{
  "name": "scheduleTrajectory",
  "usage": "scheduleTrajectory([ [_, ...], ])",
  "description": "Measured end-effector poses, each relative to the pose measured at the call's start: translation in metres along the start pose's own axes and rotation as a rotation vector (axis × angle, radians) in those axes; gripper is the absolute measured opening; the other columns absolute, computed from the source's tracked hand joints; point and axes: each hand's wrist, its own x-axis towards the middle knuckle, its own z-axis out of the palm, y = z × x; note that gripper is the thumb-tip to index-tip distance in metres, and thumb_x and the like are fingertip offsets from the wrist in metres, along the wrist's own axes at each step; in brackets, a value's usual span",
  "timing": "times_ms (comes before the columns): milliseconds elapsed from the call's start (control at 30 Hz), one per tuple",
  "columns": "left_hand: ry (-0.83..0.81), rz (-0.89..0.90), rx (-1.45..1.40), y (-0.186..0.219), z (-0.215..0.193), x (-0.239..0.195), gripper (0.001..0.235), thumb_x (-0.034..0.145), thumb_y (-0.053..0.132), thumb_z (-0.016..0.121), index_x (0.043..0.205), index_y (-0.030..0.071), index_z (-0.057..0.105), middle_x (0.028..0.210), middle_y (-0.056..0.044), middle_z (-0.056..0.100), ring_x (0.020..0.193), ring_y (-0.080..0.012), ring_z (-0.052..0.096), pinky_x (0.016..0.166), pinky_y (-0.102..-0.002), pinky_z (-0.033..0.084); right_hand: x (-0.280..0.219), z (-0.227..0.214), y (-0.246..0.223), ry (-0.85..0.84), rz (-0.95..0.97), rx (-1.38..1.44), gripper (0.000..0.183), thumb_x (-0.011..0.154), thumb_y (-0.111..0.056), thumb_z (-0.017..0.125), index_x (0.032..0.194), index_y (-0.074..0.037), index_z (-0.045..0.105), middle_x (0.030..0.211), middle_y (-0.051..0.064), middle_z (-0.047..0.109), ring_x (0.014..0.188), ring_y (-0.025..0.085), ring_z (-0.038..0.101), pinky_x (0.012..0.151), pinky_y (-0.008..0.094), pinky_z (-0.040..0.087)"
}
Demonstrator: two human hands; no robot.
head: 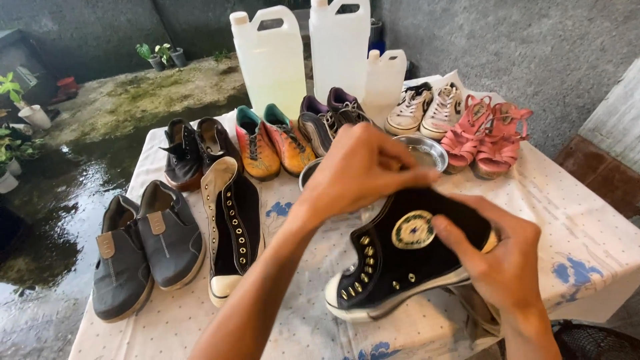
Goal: The person scrubs a black high-top sneaker with a red brush dipped in a cleaning solution, then wipes the shoe with a gray cloth. The person also wipes the white rubber toe cap and the sole of the shoe.
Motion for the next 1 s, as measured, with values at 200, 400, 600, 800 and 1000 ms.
scheduleTrajectory([
  [200, 0.19, -0.22, -0.043, -0.005, -0.02, -0.01, 0.061, 0.088, 0.056, 0.036, 0.105, 0.014, 0.076, 0.069, -0.004, 0.08, 0.053, -0.0107, 0.077, 0.045, -0.021, 0.053, 0.001, 0.008, 0.057, 0.223, 0.158, 0.347, 0.019, 0.094, -0.016, 0.069, 0.106, -0.002, 0.07, 0.085, 0.006, 0.065, 0.07, 0.015, 0.059, 0.058, 0.027, 0.048],
  [400, -0.379, -0.351, -0.137, -0.091, -0.018, -0.079, 0.112, 0.066, 0.088, 0.017, 0.146, 0.017, 0.049, 0.152, -0.011, 0.055, 0.138, -0.0313, 0.057, 0.114, -0.061, 0.037, -0.007, 0.029, 0.116, 0.334, 0.269, 0.677, 0.027, 0.097, -0.027, 0.062, 0.12, -0.014, 0.06, 0.098, -0.005, 0.06, 0.088, 0.005, 0.057, 0.077, 0.02, 0.046],
  [600, -0.305, -0.204, -0.048, -0.118, 0.011, -0.135, 0.113, 0.063, 0.066, 0.066, 0.154, 0.009, 0.034, 0.158, -0.018, 0.044, 0.143, -0.0363, 0.048, 0.113, -0.062, 0.036, -0.028, 0.076, 0.184, 0.305, 0.168, 0.526, 0.029, 0.1, -0.025, 0.053, 0.125, -0.009, 0.053, 0.099, 0.0, 0.054, 0.09, 0.007, 0.048, 0.078, 0.019, 0.04],
  [800, -0.058, -0.216, -0.089, -0.148, 0.029, -0.153, 0.103, 0.067, 0.044, 0.081, 0.155, 0.013, 0.039, 0.152, -0.018, 0.053, 0.136, -0.0361, 0.055, 0.11, -0.053, 0.042, -0.018, 0.078, 0.122, -0.012, 0.12, 0.459, 0.048, 0.093, -0.029, 0.047, 0.13, 0.001, 0.049, 0.133, 0.02, 0.062, 0.121, 0.027, 0.06, 0.106, 0.04, 0.048],
  [1000, 0.049, -0.154, -0.074, -0.171, 0.031, -0.16, 0.092, 0.067, 0.03, 0.085, 0.15, 0.018, 0.048, 0.15, -0.013, 0.056, 0.135, -0.0322, 0.058, 0.109, -0.045, 0.046, -0.013, 0.083, 0.21, -0.236, -0.045, 0.47, 0.036, 0.09, -0.032, 0.057, 0.113, -0.004, 0.058, 0.133, 0.022, 0.065, 0.138, 0.035, 0.059, 0.124, 0.048, 0.041],
])
